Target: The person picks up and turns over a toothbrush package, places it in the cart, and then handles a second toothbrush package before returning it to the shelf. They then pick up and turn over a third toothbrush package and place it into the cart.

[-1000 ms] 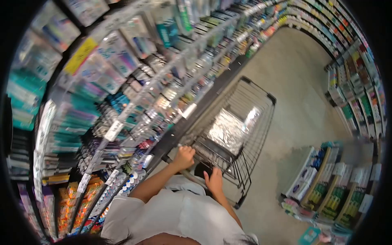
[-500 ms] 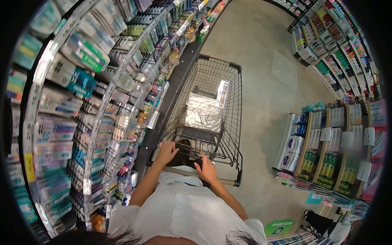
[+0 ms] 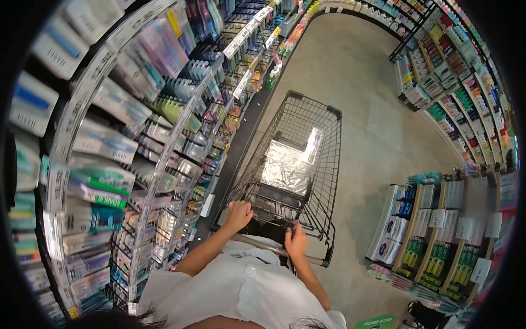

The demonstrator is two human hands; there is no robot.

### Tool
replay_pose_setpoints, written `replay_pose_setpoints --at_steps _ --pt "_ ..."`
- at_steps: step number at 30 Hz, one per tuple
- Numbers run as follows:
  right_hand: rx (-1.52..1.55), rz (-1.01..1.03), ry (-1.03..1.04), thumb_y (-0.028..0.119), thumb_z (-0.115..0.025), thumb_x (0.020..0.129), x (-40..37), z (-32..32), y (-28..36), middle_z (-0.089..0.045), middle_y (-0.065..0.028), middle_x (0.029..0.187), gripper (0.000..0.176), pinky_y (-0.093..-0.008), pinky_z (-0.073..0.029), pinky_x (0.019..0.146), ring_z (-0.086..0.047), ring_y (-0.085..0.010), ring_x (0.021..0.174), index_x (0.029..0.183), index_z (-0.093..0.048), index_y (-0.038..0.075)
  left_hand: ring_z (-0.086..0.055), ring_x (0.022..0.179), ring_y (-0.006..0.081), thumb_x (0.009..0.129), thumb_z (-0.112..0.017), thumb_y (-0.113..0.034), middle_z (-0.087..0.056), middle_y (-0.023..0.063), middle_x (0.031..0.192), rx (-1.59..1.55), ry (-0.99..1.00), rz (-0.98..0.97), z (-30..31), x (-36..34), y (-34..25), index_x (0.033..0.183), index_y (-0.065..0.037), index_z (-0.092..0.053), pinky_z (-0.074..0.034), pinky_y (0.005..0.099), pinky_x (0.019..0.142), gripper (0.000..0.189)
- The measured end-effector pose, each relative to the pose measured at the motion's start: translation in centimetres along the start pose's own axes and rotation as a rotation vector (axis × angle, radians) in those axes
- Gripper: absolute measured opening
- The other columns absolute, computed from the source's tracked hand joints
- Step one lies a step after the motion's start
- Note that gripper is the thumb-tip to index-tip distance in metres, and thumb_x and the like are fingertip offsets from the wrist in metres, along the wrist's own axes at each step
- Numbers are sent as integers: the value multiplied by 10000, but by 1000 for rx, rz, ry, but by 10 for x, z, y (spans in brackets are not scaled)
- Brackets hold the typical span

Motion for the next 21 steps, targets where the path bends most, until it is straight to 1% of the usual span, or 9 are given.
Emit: replay_pose_setpoints --at_steps 2,4,5,6,10,11,13,16,21 --pt "96 -15 -145 146 -575 810 45 8 -9 -557 -98 628 226 -363 -414 521 -542 -244 554 1010 -557 43 -504 736 268 688 -629 -158 -492 72 674 6 5 1 1 29 -3 619 -100 -450 -343 408 717 200" --pt "67 -54 -205 144 -586 803 115 13 -25 -539 -95 624 218 -337 -406 515 -525 -227 541 992 -563 37 -494 735 267 704 -622 -160 -476 67 673 18 13 1 -1 54 -3 604 -106 -426 -327 400 717 226" --pt "88 14 -261 150 -595 794 161 6 -40 -523 -90 614 224 -335 -402 518 -517 -228 541 976 -562 23 -493 736 269 699 -624 -163 -476 69 672 8 18 -7 1 69 -4 599 -106 -425 -325 400 719 230" --pt "157 -46 -219 146 -605 781 208 2 -48 -527 -98 641 252 -336 -410 539 -519 -235 564 984 -555 6 -493 737 271 694 -626 -166 -475 71 671 -2 24 -10 3 82 -7 593 -105 -423 -323 400 722 235" --pt "-104 -28 -137 188 -657 728 406 -69 -144 -546 -208 937 439 -425 -450 748 -553 -348 847 1075 -484 -19 -476 748 261 692 -675 -228 -443 65 685 3 129 55 10 139 -19 597 -112 -409 -303 408 755 306" --pt "-191 -74 -105 199 -672 704 445 -87 -166 -526 -248 1024 510 -437 -446 811 -542 -380 920 1108 -462 -33 -473 746 259 695 -678 -233 -440 63 690 -6 147 61 13 154 -21 597 -114 -406 -300 408 761 313" --pt "-275 -317 103 289 -708 681 520 -119 -216 -479 -313 1115 648 -445 -428 884 -513 -423 1016 1148 -418 -56 -465 736 249 698 -685 -235 -430 57 693 -1 175 49 14 178 -24 600 -118 -402 -298 398 772 322" --pt "-306 -535 18 388 -709 679 586 -141 -239 -485 -329 1134 750 -427 -427 908 -514 -426 1052 1154 -382 -91 -455 723 236 681 -702 -229 -404 45 681 -42 251 100 18 213 -26 601 -117 -403 -294 385 765 329" --pt "-307 -625 -13 424 -710 675 651 -178 -276 -546 -279 1093 716 -436 -436 905 -542 -406 1030 1118 -427 -63 -460 729 239 663 -698 -233 -413 50 693 -39 324 136 18 261 -29 638 -112 -441 -306 390 764 285"
Point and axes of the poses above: each hand's wrist, its own x-axis towards the middle knuckle, its own z-axis out of the back of the hand, y = z × x, the point moved 1 cm from there along x, towards the middle knuckle
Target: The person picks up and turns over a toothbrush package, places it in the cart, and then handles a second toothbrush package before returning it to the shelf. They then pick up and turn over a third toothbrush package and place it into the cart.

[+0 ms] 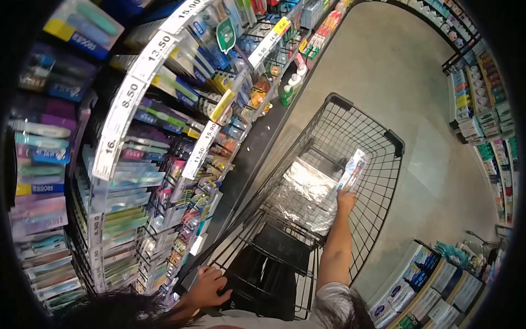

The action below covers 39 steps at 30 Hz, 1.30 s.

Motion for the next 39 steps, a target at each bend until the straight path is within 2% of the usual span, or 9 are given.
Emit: replay_pose_setpoints --at_steps 9,17,20,25,28,30,32,33,39 --pt "-138 56 -176 362 -730 715 6 3 35 -571 -216 1051 739 -447 -485 808 -533 -359 1017 1190 -311 -18 -457 746 218 631 -710 -211 -411 32 714 -22 99 87 16 35 -13 669 -117 -454 -288 379 778 275" --pt "48 28 -178 281 -706 733 24 16 35 -596 -216 1005 550 -447 -483 791 -586 -362 927 1115 -414 14 -469 763 215 630 -709 -215 -426 29 720 -20 57 31 24 52 -12 671 -120 -452 -292 386 773 277" --pt "46 -31 40 257 -685 742 1 46 53 -596 -238 991 512 -450 -477 809 -594 -387 922 1109 -429 10 -480 781 215 629 -709 -226 -444 26 724 7 -42 -61 19 54 -9 686 -120 -464 -300 390 779 273" --pt "314 111 74 231 -645 685 -37 64 43 -587 -272 1012 518 -443 -471 826 -578 -411 968 1101 -460 -16 -471 743 241 677 -672 -335 -448 45 707 56 -101 -135 9 66 8 656 -119 -425 -275 399 767 329" --pt "356 234 22 227 -687 630 -25 44 17 -598 -274 981 522 -411 -489 785 -595 -392 949 1043 -519 -44 -534 851 242 639 -659 -393 -563 46 798 280 81 -188 12 95 33 759 -143 -568 -327 447 794 292" --pt "319 383 -192 207 -702 618 -30 54 9 -628 -213 846 484 -399 -504 633 -633 -322 759 994 -555 -60 -553 816 257 641 -650 -394 -572 52 762 284 114 -128 40 90 -5 723 -138 -577 -350 462 752 279" --pt "498 208 145 271 -685 700 -69 117 14 -640 -185 746 373 -406 -491 614 -644 -304 714 864 -602 -54 -553 749 262 631 -637 -372 -549 59 673 216 -75 -249 -2 109 49 615 -165 -517 -318 438 654 240" --pt "638 411 23 275 -673 723 -79 123 7 -630 -160 714 350 -395 -489 597 -636 -254 685 865 -606 -38 -556 697 298 625 -615 -385 -551 85 644 174 -155 -246 11 106 29 622 -128 -547 -343 475 603 265" --pt "785 504 404 161 -726 725 -164 174 -10 -603 -69 812 515 -324 -466 560 -559 -171 661 1136 -479 -25 -543 879 308 692 -599 -320 -583 111 806 199 -253 -224 19 108 6 703 -104 -592 -401 470 804 217"
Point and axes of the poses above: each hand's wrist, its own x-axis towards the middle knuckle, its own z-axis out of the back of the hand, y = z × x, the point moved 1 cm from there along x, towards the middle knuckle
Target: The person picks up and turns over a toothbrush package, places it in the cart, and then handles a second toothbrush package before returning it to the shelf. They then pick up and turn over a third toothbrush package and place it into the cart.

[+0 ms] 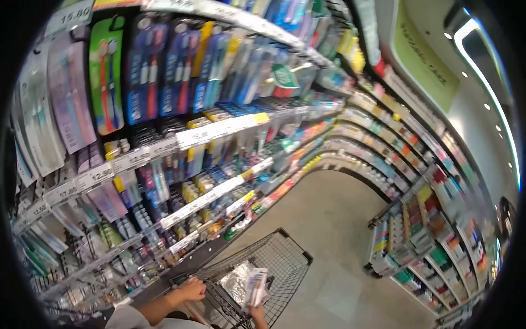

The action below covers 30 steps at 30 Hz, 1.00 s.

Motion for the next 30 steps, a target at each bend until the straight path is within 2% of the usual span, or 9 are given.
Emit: replay_pose_setpoints --at_steps 3,11,14,16,18,22,26,28,30 --pt "10 -153 168 108 -691 770 -74 -16 109 -568 -41 836 353 -246 -420 577 -505 -109 695 1059 -519 2 -516 945 279 695 -624 -276 -549 96 865 130 -118 -37 -5 -10 -10 783 -103 -592 -432 402 757 196" --pt "40 255 123 101 -682 779 -31 -31 67 -590 -67 876 421 -275 -458 598 -547 -134 697 1124 -470 -15 -518 909 279 733 -584 -221 -527 85 881 -66 -65 106 18 8 -30 755 -81 -556 -462 395 733 144" --pt "137 34 142 88 -677 782 -34 -30 136 -586 -74 935 451 -278 -467 670 -551 -149 788 1164 -454 -2 -558 815 293 745 -560 -243 -550 98 776 -22 -231 77 13 32 -20 750 -85 -552 -470 407 681 158" --pt "159 184 127 80 -669 784 3 -37 144 -567 -77 1018 518 -290 -457 765 -540 -162 891 1233 -418 20 -606 726 329 745 -553 -270 -605 126 740 -55 -72 93 14 57 -19 792 -86 -581 -491 446 631 193" --pt "418 211 299 72 -647 796 -17 -43 247 -529 -75 1125 583 -312 -393 905 -500 -178 1032 1303 -363 34 -616 644 344 749 -534 -312 -620 135 676 -70 30 26 19 86 -19 776 -76 -606 -489 468 581 248" --pt "433 332 373 202 -689 792 29 -59 334 -506 -80 1187 646 -318 -369 940 -478 -177 1074 1312 -347 29 -619 649 346 765 -491 -376 -636 146 717 105 246 -83 34 141 -22 742 -55 -643 -492 462 572 356" --pt "452 582 534 154 -648 829 41 -76 442 -529 -69 1111 556 -290 -429 857 -506 -138 995 1283 -360 11 -633 729 340 816 -423 -434 -658 153 802 198 422 -87 36 188 -18 790 -70 -679 -492 458 623 446" --pt "510 604 692 162 -625 844 44 -82 484 -535 -108 1090 567 -311 -540 651 -574 -177 895 1297 -322 6 -638 770 332 836 -398 -446 -665 142 828 227 471 -98 30 207 -15 830 -81 -688 -488 461 652 466" --pt "512 631 719 130 -592 852 50 -87 510 -538 -123 1074 536 -331 -550 597 -590 -200 852 1291 -314 1 -640 825 321 853 -374 -479 -672 126 885 268 502 -94 -15 231 10 901 -113 -694 -486 449 691 488"
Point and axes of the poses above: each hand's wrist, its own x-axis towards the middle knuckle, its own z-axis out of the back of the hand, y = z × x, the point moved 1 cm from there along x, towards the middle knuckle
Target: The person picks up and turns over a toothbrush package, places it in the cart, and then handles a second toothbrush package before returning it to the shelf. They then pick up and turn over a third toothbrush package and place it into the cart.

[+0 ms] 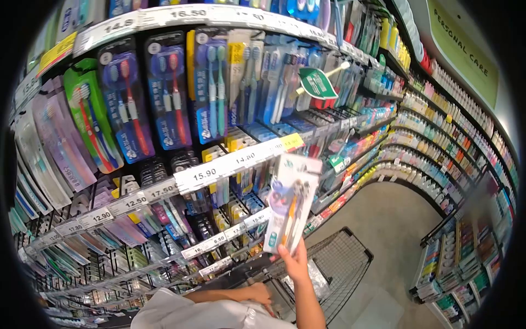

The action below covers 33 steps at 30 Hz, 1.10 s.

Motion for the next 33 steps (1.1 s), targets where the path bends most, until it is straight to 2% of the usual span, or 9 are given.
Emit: replay_pose_setpoints --at_steps 5,8,12,15,18,19,26,27,33 --pt "24 16 85 202 -598 854 30 8 12 -541 -152 1086 554 -341 -542 609 -611 -236 855 1277 -297 8 -632 863 319 837 -413 -513 -666 144 891 -81 62 96 25 14 3 928 -96 -694 -488 432 718 511" --pt "60 -9 169 184 -584 862 38 26 16 -542 -159 1086 534 -340 -542 622 -614 -241 869 1270 -294 -2 -630 868 319 807 -468 -519 -665 151 888 -163 55 183 70 0 -13 883 -67 -697 -487 432 734 512" --pt "91 -13 203 191 -602 852 49 44 27 -543 -161 1082 557 -332 -537 604 -615 -246 888 1269 -295 -14 -638 818 322 770 -530 -493 -662 161 842 -220 -21 215 65 30 -12 819 -51 -697 -494 431 717 475" --pt "114 -89 241 176 -626 832 52 64 31 -526 -141 1139 616 -343 -516 723 -581 -227 977 1305 -281 -15 -643 766 324 750 -550 -471 -659 162 790 -222 -116 252 71 46 -15 774 -52 -696 -501 430 682 445" --pt "97 -14 147 105 -627 826 53 81 25 -506 -95 1187 629 -298 -430 879 -522 -165 1030 1347 -293 -7 -644 719 325 733 -561 -452 -653 161 735 -258 -220 268 82 56 -18 719 -47 -687 -504 433 649 424" --pt "157 -101 152 79 -638 802 53 87 27 -480 -80 1240 670 -298 -353 962 -471 -154 1115 1365 -284 3 -642 706 327 734 -557 -443 -650 162 724 -248 -240 259 86 59 -17 710 -45 -684 -504 435 642 419" --pt "237 -218 114 39 -640 777 62 119 21 -458 -86 1269 720 -309 -353 967 -458 -164 1143 1383 -254 28 -637 668 340 758 -508 -388 -639 166 686 -182 -294 200 102 92 -12 694 -41 -675 -503 442 624 390" --pt "189 -194 96 80 -650 755 66 120 22 -484 -83 1232 740 -344 -382 940 -487 -182 1111 1378 -253 55 -635 672 343 750 -506 -366 -640 165 693 -199 -310 184 103 97 -10 700 -49 -676 -502 444 639 363" --pt "229 -189 82 42 -656 758 101 140 20 -499 -77 1213 676 -324 -395 934 -500 -165 1097 1338 -308 36 -626 682 346 772 -485 -318 -641 161 726 -275 -268 103 122 120 3 721 -67 -672 -502 441 645 317"
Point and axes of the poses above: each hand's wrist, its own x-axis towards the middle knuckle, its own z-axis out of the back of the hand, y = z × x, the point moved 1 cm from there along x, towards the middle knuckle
